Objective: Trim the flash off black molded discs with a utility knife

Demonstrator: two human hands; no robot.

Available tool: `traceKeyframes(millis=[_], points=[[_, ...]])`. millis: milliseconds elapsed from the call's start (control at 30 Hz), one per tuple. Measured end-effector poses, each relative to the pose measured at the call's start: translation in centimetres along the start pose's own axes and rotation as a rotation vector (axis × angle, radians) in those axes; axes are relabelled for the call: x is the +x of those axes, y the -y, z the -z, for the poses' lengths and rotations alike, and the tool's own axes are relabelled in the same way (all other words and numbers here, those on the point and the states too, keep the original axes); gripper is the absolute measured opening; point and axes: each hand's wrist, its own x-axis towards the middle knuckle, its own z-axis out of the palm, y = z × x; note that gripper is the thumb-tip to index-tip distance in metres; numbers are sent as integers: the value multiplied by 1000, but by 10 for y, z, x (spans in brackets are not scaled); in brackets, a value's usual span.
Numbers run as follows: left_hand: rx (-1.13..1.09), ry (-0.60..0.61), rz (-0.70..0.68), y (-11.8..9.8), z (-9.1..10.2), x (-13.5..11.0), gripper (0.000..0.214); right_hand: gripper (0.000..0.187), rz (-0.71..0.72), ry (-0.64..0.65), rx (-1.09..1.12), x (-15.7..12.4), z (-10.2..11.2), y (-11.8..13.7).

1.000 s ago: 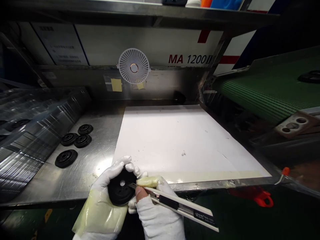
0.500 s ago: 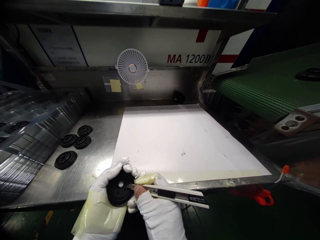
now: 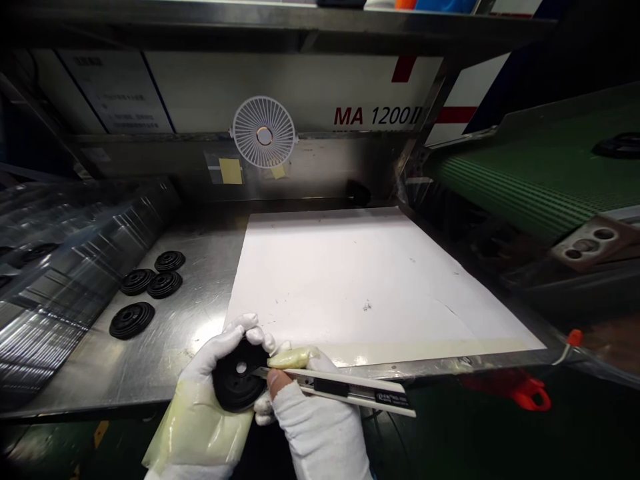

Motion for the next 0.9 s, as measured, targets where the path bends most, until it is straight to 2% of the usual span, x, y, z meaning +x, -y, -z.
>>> traceKeyframes(millis=[200,500,900], points=[[13,-1,16,-2,-2,-1,11,27,-62,12,59,-1,-1,5],[19,-21,9,-1,-2,2,12,18,-96,-5,105,1,0,17],[0,-9,21,1,3,9,11,20,-101,10,178,4,2,9]])
